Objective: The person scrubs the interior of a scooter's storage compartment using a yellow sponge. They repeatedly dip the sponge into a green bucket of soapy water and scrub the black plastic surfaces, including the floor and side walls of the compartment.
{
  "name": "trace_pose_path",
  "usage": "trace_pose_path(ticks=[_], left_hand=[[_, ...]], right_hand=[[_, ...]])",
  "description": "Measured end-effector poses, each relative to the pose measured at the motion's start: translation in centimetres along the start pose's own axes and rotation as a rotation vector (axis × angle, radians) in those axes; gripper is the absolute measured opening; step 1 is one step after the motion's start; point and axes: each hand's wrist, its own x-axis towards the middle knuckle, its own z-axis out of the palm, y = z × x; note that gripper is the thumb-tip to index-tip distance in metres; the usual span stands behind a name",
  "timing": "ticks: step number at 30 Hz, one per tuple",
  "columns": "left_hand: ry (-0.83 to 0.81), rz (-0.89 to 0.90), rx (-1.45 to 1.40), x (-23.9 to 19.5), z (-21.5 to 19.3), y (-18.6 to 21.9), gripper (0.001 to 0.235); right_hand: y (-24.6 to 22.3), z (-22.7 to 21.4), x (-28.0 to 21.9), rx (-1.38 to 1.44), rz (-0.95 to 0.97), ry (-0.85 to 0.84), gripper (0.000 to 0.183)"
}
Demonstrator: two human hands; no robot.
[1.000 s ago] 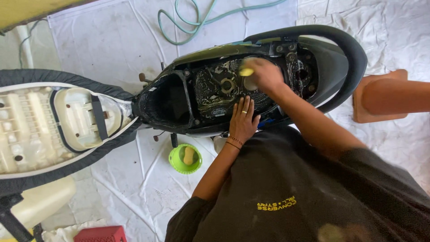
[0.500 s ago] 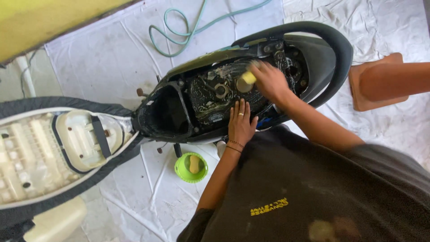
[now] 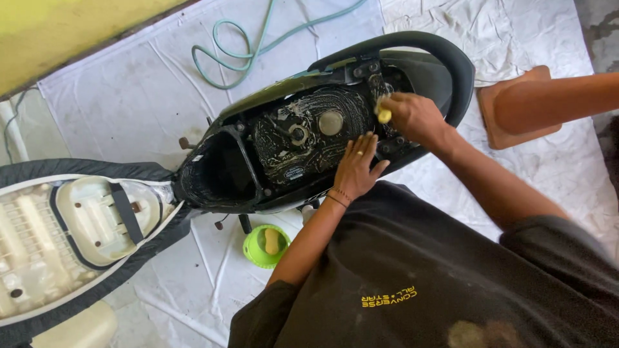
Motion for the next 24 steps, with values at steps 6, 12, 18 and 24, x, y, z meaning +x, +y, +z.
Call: trace_pose_path(ticks=[6, 12, 18, 24], left_hand=[[-0.088, -0.068, 0.032, 1.0, 1.5, 1.4, 0.075], [-0.027, -0.113, 0.1, 1.2, 2.4, 3.0, 0.068], [0.194, -0.08, 0.055, 0.5, 3.7, 2.0, 0.066], [0.305, -0.006, 0.108, 1.0, 3.6, 2.3, 0.059]], right_hand=[[1.7, -1.6, 3.1, 0.209, 0.008, -0.576, 0.025], [2.6, 1.1, 9.3, 0.122, -0.129, -0.008, 0.019], [3.7, 4.8, -2.0, 0.064, -0.353, -0.176, 0.037], [4.9, 2.3, 3.5, 0.326, -0.108, -0.004, 0.028]])
